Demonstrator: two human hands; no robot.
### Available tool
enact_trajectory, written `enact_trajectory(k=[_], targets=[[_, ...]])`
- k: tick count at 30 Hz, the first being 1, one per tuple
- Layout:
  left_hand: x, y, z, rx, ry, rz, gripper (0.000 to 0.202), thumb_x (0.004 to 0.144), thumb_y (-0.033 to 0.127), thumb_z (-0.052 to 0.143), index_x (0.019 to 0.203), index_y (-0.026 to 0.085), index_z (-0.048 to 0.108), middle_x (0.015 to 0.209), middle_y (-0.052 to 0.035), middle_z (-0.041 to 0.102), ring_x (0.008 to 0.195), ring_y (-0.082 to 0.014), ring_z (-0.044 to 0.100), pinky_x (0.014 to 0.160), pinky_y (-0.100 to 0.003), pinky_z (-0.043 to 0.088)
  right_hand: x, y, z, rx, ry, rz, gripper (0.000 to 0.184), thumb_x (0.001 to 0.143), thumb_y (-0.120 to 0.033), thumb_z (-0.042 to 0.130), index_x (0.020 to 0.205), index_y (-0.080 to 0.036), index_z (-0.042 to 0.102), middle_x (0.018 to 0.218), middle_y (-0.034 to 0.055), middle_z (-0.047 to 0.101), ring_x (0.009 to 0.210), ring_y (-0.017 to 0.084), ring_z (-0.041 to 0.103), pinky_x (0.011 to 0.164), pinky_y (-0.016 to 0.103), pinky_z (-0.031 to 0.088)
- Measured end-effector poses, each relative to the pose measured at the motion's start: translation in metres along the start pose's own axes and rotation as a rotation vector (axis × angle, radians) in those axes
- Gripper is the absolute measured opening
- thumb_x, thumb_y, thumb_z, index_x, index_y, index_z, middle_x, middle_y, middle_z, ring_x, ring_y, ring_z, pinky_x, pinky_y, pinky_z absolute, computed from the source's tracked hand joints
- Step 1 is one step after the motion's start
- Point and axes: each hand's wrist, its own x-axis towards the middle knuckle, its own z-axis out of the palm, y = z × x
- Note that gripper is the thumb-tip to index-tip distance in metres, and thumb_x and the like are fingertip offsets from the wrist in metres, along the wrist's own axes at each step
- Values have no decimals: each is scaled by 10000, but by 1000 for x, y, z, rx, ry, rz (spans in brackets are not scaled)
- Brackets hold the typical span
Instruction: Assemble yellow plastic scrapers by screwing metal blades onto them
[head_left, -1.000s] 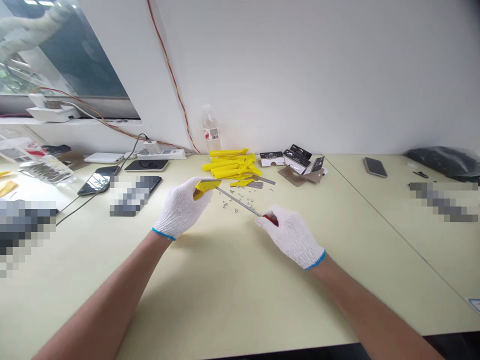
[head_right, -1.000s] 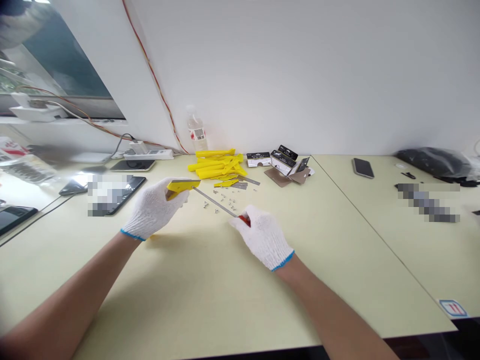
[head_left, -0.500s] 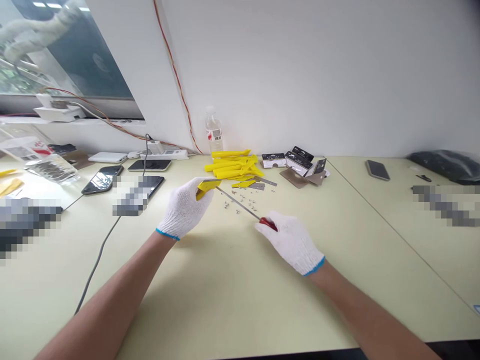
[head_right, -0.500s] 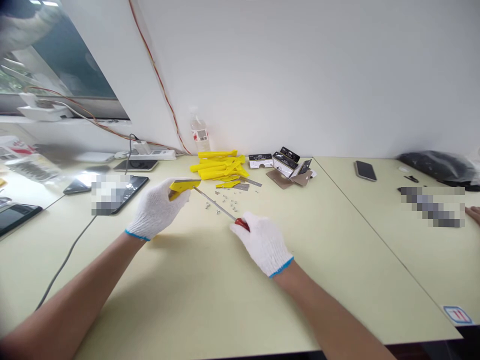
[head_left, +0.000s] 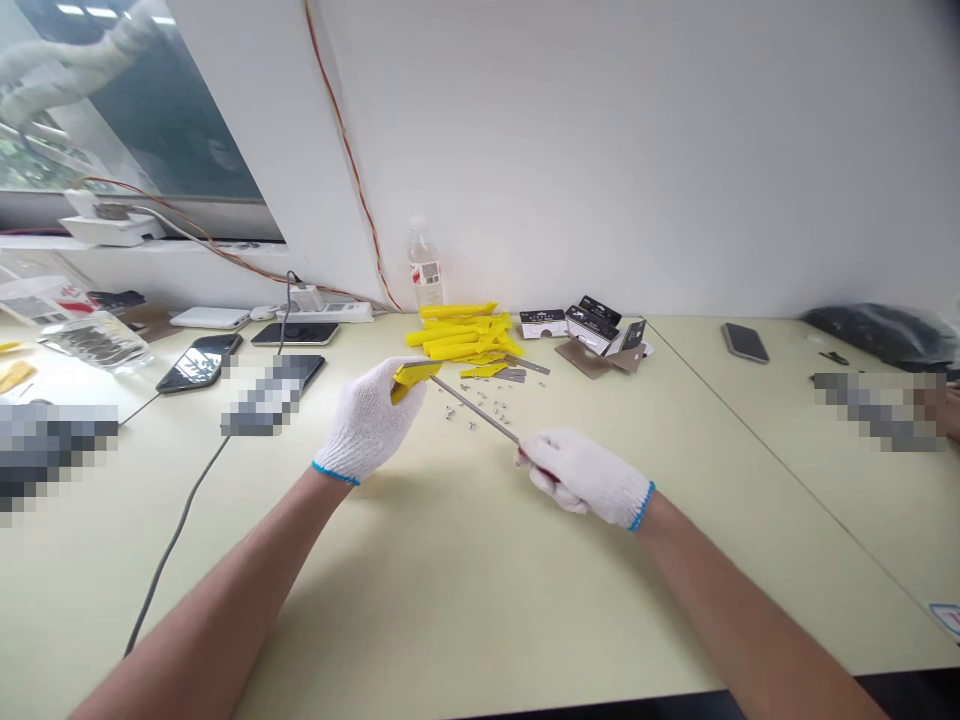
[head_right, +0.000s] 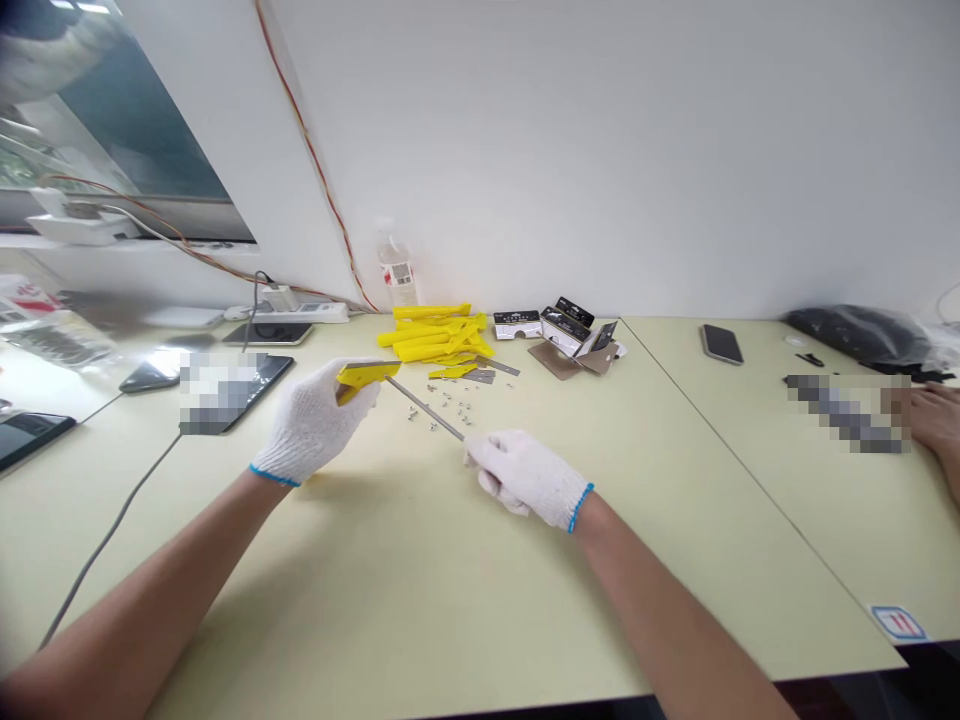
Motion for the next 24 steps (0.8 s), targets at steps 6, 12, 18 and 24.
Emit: enact_trajectory(k=[6, 12, 18, 24], targets=[[1, -2, 0, 11, 44, -30, 332, 894, 386, 621, 1165, 230, 735, 848, -14, 769, 716, -181, 689, 689, -278, 481, -2, -2, 14, -77, -184, -124, 471, 996, -611, 525, 907, -175, 682, 789, 89, 642, 644, 86, 576, 536, 193, 401], [3, 0, -3, -7, 40, -77, 343, 890, 404, 632, 1160, 219, 734, 860, -30, 785, 763, -208, 723, 696, -290, 496, -5, 1, 21, -139, -39, -235, 461, 1038, -619, 453, 1008, -248, 725, 926, 77, 682, 790, 129, 649, 673, 263, 501], [4, 7, -8, -61, 4, -122, 278, 875, 387, 650, 1076, 215, 734, 841, -30, 786, 757, -215, 732, 690, -304, 505, 0, -9, 5, -118, -169, -224, 576, 1007, -701, 362, 927, -262, 726, 823, 47, 672, 679, 82, 614, 615, 251, 434], [2, 8, -7, -60, 26, -119, 274, 872, 399, 647, 1060, 217, 726, 797, -19, 771, 722, -202, 718, 677, -299, 506, 1, -14, -4, -54, -301, -117, 669, 1005, -710, 284, 828, -228, 714, 675, 38, 608, 610, 44, 577, 568, 199, 403]])
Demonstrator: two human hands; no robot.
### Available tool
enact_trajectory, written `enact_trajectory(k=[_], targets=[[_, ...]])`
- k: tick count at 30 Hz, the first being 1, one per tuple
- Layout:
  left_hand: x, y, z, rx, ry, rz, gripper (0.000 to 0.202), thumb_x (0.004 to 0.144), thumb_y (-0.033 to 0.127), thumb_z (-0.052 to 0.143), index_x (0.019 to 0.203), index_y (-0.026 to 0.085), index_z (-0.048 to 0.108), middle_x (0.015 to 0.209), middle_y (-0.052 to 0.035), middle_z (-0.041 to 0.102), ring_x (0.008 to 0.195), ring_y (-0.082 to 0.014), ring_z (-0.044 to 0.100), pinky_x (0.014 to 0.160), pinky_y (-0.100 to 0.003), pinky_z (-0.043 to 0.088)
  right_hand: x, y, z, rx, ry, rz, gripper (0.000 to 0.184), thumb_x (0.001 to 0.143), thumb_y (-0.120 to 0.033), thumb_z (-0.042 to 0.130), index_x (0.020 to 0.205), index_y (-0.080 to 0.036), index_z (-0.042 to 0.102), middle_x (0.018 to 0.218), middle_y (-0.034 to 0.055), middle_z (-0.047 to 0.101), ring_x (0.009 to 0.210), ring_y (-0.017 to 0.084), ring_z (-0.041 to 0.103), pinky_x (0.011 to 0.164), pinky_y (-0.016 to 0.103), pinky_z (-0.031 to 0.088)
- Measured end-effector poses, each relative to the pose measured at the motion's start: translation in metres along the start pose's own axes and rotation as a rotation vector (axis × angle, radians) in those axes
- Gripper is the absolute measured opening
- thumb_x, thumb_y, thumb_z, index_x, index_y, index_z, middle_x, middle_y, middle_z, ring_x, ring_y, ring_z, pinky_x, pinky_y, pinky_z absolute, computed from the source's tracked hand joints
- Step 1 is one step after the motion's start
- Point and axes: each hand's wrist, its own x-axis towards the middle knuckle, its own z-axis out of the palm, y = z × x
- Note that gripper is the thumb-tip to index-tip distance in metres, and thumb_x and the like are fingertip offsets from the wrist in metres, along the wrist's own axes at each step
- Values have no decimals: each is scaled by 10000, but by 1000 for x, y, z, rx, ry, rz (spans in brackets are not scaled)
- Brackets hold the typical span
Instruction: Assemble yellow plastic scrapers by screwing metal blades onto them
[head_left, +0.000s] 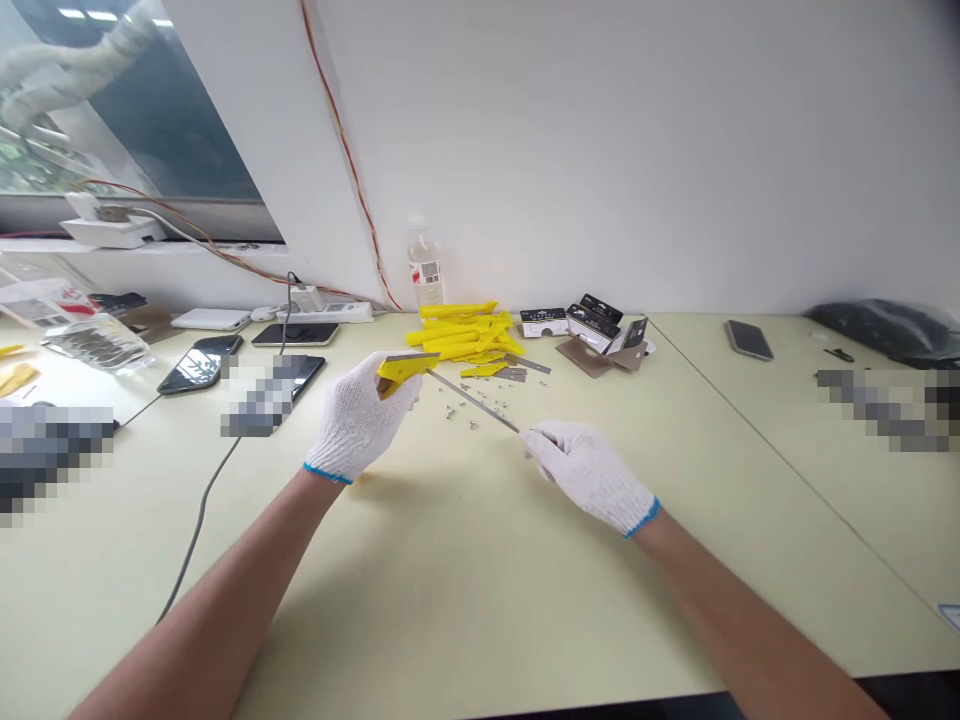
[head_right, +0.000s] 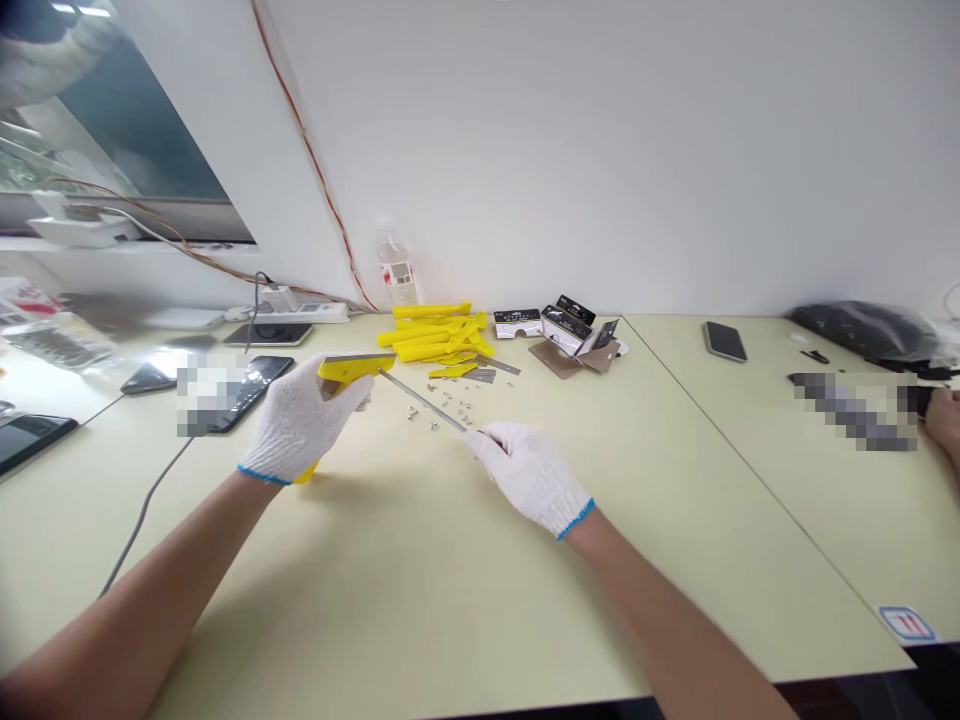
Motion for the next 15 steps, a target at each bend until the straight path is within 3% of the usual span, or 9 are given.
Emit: enact_trajectory(k=[3, 8, 12, 15], targets=[[0, -2, 2, 45, 12, 33, 294, 867, 410, 650, 1072, 212, 721, 803, -23, 769, 726, -202, 715, 688, -300, 503, 0, 1, 0, 93, -91, 80, 655, 992, -710, 319, 825, -215, 714, 655, 41, 600, 582, 27, 557, 555, 174, 392], [1, -3, 3, 45, -6, 54, 305, 876, 396, 639, 1105, 215, 727, 861, -25, 783, 756, -200, 718, 690, -288, 498, -3, 2, 0, 208, -274, 171, 637, 1014, -671, 289, 983, -211, 729, 650, 32, 591, 486, -7, 445, 508, 162, 319], [1, -4, 3, 40, 18, 63, 327, 882, 399, 640, 1146, 228, 729, 893, -22, 793, 763, -207, 721, 689, -291, 497, -1, 3, 3, 50, -123, 102, 561, 1003, -624, 407, 942, -177, 741, 734, 51, 628, 575, 27, 514, 490, 150, 318], [1, -5, 3, 35, 21, 66, 316, 891, 416, 636, 1130, 231, 728, 845, -13, 784, 736, -202, 713, 681, -290, 494, 2, 5, 7, -29, 15, 50, 460, 975, -603, 484, 913, -230, 747, 818, 71, 665, 710, 79, 603, 537, 197, 386]])
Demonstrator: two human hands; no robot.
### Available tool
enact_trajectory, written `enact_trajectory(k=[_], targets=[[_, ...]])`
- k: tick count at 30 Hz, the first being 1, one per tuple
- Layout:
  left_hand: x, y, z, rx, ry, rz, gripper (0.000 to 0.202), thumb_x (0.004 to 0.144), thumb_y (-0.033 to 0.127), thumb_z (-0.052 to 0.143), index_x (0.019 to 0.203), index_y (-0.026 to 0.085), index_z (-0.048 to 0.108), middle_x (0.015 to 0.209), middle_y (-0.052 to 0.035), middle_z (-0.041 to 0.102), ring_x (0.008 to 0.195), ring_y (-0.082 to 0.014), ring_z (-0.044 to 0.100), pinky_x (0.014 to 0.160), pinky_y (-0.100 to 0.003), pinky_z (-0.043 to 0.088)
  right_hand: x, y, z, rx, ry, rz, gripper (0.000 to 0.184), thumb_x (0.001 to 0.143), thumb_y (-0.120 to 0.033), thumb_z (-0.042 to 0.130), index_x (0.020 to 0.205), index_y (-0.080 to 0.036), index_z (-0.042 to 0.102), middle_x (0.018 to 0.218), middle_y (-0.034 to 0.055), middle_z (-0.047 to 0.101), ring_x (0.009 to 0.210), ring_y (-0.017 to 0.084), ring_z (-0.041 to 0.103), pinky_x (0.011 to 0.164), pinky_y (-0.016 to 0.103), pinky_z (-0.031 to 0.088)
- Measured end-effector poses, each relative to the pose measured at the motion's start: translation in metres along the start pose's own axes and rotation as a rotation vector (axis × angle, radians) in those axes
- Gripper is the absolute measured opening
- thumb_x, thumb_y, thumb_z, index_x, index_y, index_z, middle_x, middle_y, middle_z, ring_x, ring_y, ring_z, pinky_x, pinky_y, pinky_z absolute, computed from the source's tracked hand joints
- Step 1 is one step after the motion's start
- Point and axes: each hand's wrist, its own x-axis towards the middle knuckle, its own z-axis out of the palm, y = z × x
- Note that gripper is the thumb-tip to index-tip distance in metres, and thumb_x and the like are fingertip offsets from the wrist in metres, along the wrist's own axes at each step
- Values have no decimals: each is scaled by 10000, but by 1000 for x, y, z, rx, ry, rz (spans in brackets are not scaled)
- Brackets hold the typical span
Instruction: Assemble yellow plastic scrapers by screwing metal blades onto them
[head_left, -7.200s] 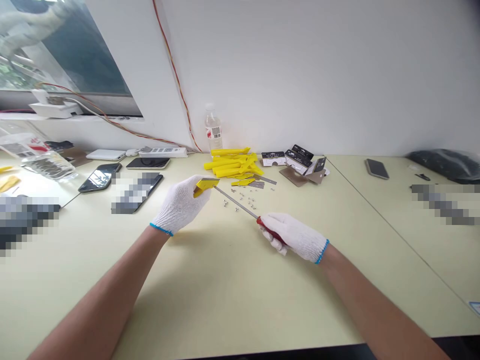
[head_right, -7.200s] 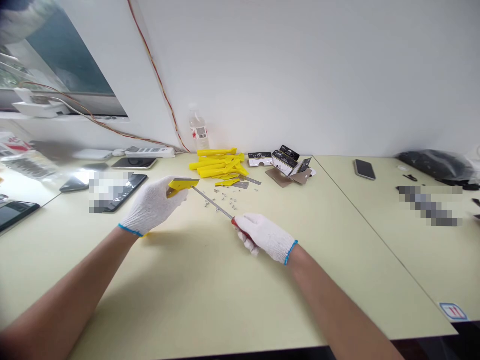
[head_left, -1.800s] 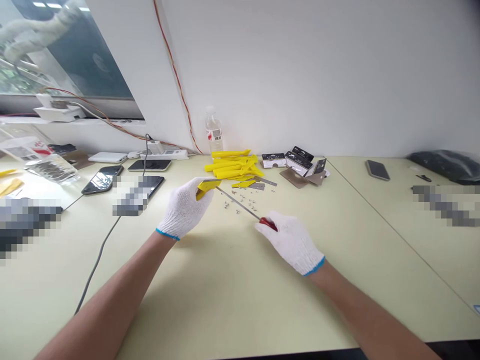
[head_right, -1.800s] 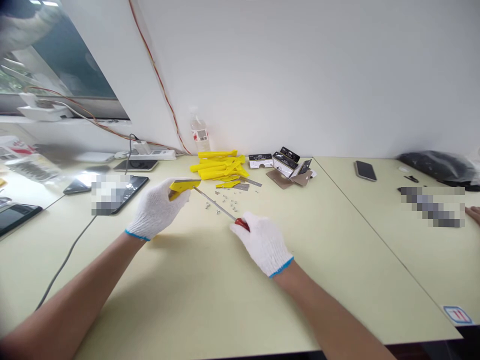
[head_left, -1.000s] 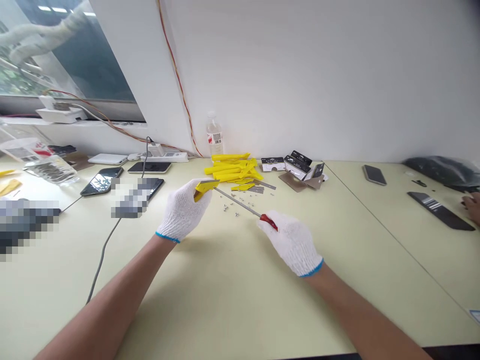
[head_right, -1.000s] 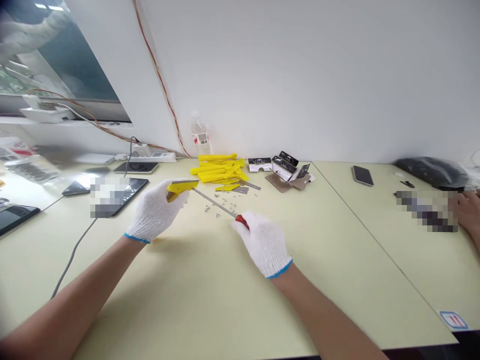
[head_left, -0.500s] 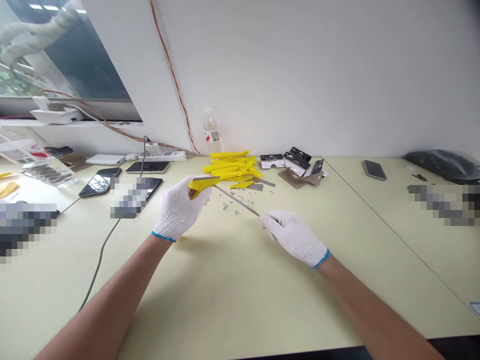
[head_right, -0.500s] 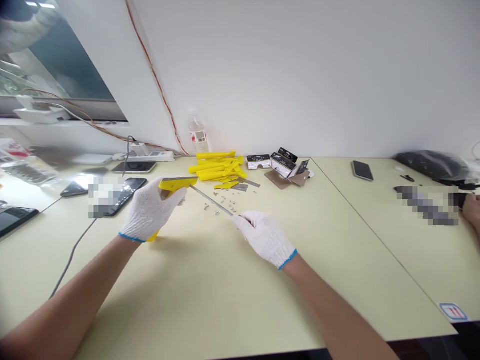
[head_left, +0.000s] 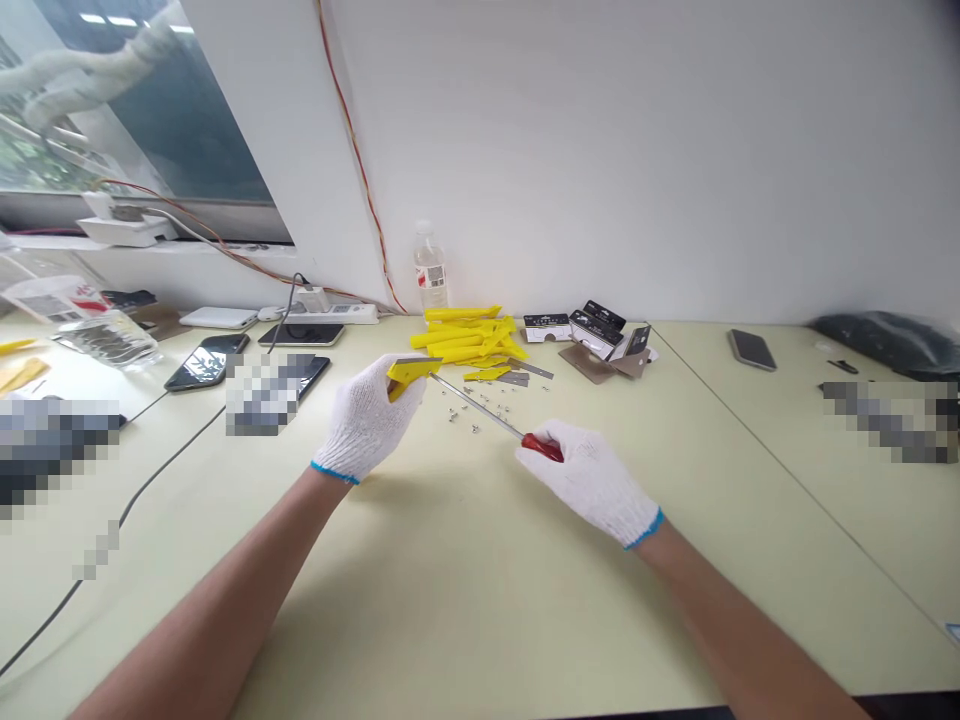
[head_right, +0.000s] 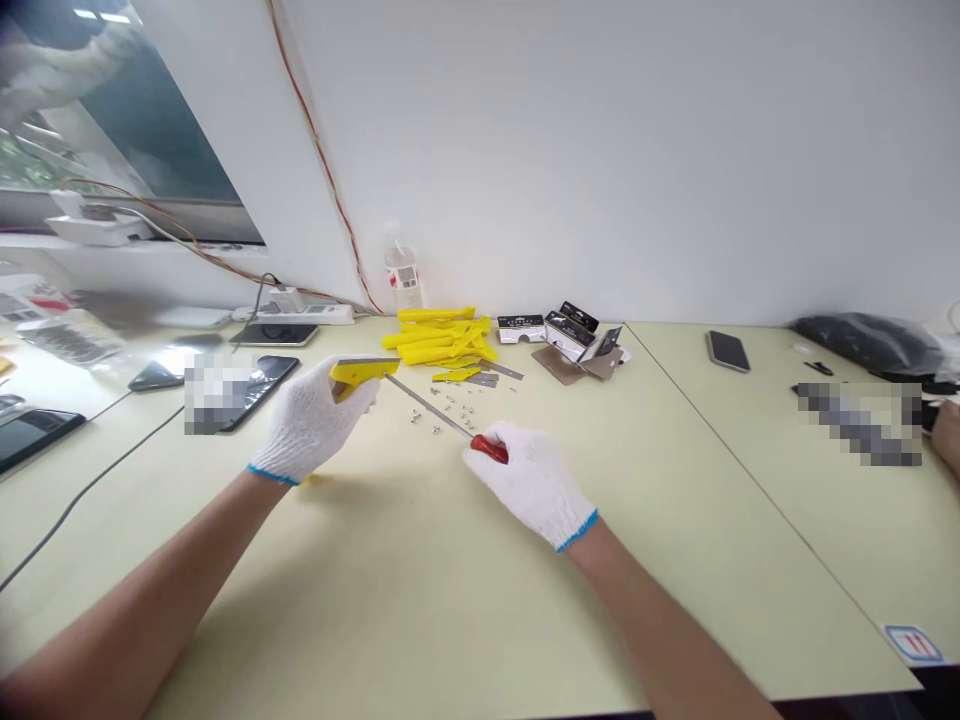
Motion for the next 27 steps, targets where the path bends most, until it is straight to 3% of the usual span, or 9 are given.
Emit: enact_trajectory(k=[4, 10, 13, 16, 19, 23, 27], targets=[[0, 1, -1, -6, -2, -18, 297, 886, 417, 632, 1097, 227, 722, 832, -13, 776, 735, -201, 711, 681, -296, 490, 0, 1, 5, -49, 138, -104, 522, 1001, -642, 434, 963, -244, 768, 897, 80, 683, 840, 148, 664, 676, 277, 503], [2, 2, -3, -8, -24, -77, 270, 865, 419, 645, 1033, 216, 703, 824, -24, 761, 725, -210, 699, 658, -307, 482, -4, 0, 12, -94, 192, -112, 577, 1021, -678, 387, 894, -245, 749, 892, 95, 673, 852, 142, 659, 697, 292, 488], [3, 2, -3, -25, -7, -89, 257, 855, 384, 645, 1037, 215, 710, 872, -31, 768, 758, -209, 703, 674, -305, 489, -7, -3, 13, -91, 178, -96, 570, 1056, -622, 389, 897, -186, 721, 900, 94, 669, 799, 140, 637, 713, 302, 498], [3, 2, -2, -32, -7, -77, 279, 847, 366, 649, 1073, 216, 713, 883, -30, 766, 747, -202, 694, 668, -299, 487, -8, -6, 9, -63, 139, -105, 545, 1049, -618, 396, 872, -214, 717, 875, 76, 674, 756, 110, 627, 667, 275, 474], [2, 3, -2, -12, -11, -52, 280, 847, 375, 653, 1068, 213, 705, 856, -25, 752, 722, -194, 676, 653, -291, 475, -8, -8, 4, -24, 102, -93, 525, 1023, -619, 411, 838, -243, 727, 791, 71, 655, 717, 92, 616, 596, 252, 409], [0, 5, -2, 23, -9, -43, 246, 861, 376, 638, 1036, 212, 691, 785, -9, 716, 678, -180, 643, 640, -284, 456, -6, -9, 0, 21, 54, -36, 607, 1026, -622, 407, 762, -172, 718, 683, 67, 586, 620, 76, 546, 499, 222, 278], [-1, 6, -2, 25, 12, -26, 229, 850, 347, 658, 1034, 217, 696, 723, 11, 674, 618, -166, 596, 618, -276, 443, -6, -7, 0, 172, -57, 48, 635, 987, -677, 408, 762, -147, 676, 626, 52, 531, 537, 35, 448, 489, 194, 243]])
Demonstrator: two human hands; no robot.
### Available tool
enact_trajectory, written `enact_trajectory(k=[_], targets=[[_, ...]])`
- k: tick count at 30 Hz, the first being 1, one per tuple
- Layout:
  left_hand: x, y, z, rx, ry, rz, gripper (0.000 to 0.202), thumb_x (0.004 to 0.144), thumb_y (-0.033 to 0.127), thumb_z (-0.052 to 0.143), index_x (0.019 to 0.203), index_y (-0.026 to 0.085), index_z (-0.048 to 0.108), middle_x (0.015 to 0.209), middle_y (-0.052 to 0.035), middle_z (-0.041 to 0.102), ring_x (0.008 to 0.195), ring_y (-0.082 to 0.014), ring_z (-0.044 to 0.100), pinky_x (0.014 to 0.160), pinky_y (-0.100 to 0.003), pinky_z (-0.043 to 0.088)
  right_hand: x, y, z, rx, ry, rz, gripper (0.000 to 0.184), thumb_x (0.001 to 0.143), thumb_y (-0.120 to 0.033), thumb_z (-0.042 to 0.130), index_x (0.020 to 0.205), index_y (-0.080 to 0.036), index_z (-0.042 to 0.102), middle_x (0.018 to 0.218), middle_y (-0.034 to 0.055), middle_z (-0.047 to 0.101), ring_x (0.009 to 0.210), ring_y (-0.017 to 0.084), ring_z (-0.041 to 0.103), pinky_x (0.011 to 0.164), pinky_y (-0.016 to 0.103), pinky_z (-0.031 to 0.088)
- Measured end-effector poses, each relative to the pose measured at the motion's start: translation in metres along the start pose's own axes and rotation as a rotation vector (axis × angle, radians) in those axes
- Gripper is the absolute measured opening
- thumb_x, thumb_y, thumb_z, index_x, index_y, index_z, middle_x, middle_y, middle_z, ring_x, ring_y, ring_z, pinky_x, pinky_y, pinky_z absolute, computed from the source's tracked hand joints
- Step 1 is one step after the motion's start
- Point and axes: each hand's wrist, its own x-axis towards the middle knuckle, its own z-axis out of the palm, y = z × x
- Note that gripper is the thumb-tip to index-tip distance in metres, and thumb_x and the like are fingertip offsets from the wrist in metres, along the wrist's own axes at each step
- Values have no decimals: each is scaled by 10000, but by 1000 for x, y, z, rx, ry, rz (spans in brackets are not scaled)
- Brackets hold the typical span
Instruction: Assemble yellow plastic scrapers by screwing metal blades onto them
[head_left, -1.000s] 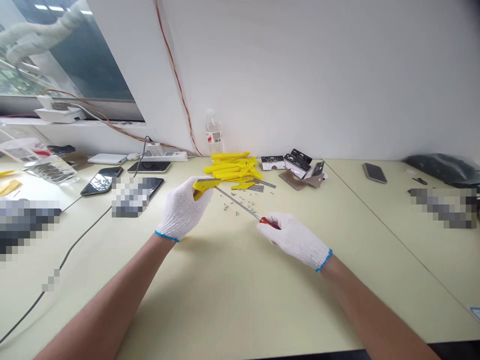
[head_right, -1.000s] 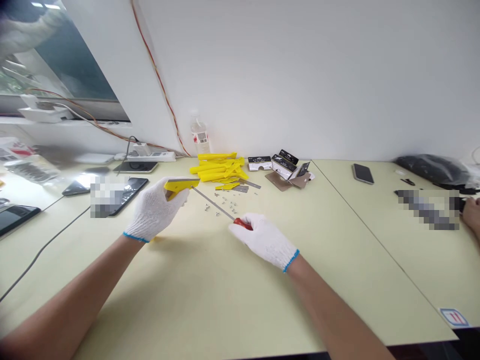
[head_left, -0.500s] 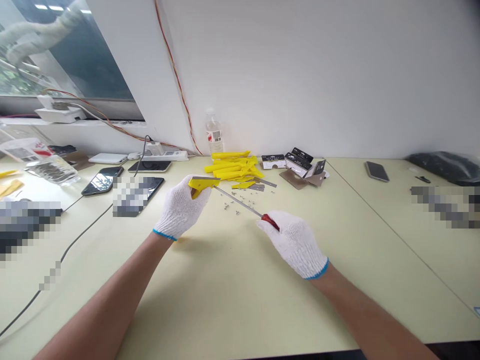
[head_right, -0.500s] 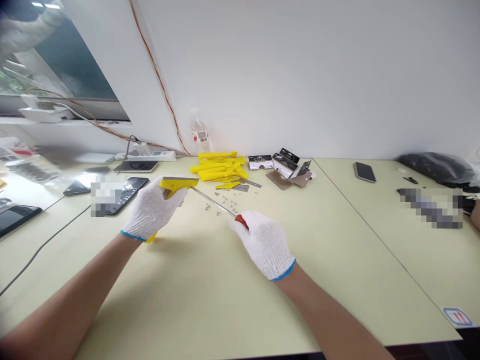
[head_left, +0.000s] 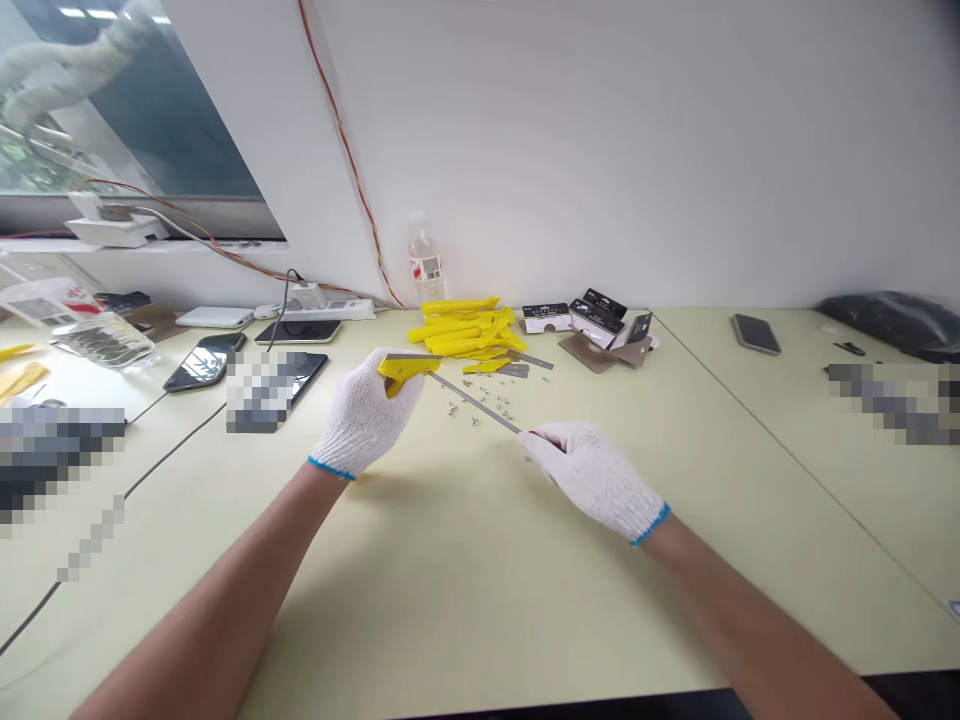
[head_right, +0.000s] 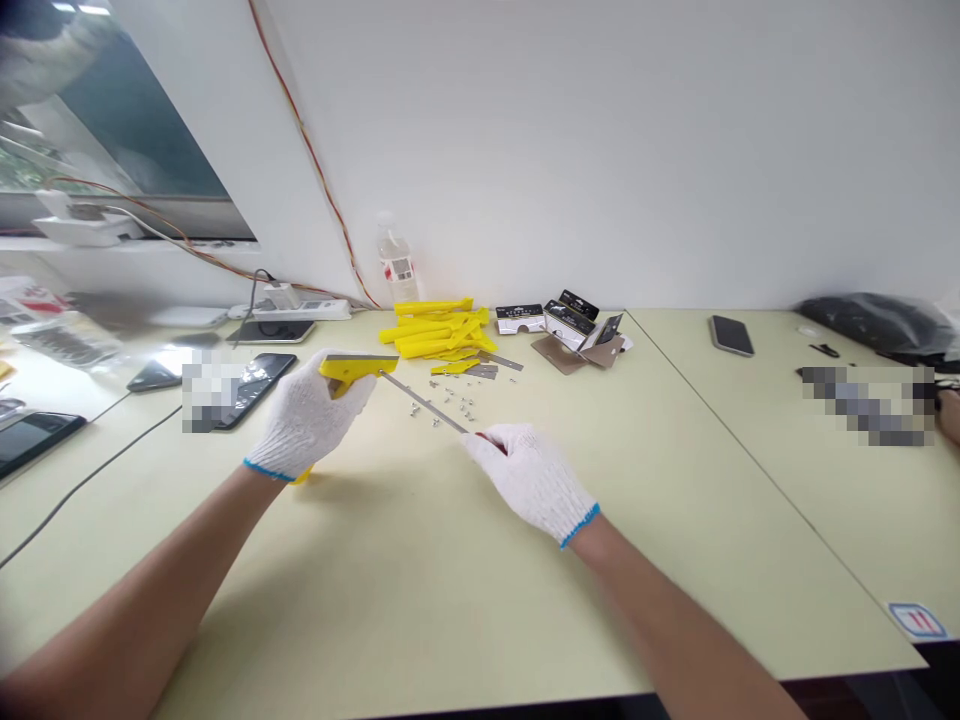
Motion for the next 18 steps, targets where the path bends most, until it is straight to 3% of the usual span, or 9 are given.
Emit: enact_trajectory(k=[8, 13, 18], targets=[[0, -6, 5, 18, 61, 106, 246, 866, 340, 672, 1069, 212, 725, 812, -22, 730, 703, -185, 650, 650, -271, 473, -1, 2, -4, 505, -320, 335, 444, 958, -589, 468, 921, -181, 640, 598, -8, 492, 440, -39, 246, 494, 171, 126], [0, -7, 1, -14, 137, 212, 258, 888, 306, 664, 1117, 219, 746, 912, -34, 768, 744, -174, 678, 711, -266, 512, 1, -1, -5, 789, -463, 427, 431, 998, -551, 398, 960, -176, 609, 582, -25, 453, 449, -47, 219, 518, 166, 121], [-1, -8, -3, -12, 230, 277, 278, 908, 319, 672, 1149, 211, 754, 992, -60, 780, 826, -185, 709, 796, -279, 541, 1, -2, -4, 878, -501, 452, 497, 1000, -615, 396, 957, -165, 602, 595, -25, 440, 447, -50, 224, 522, 179, 114]])
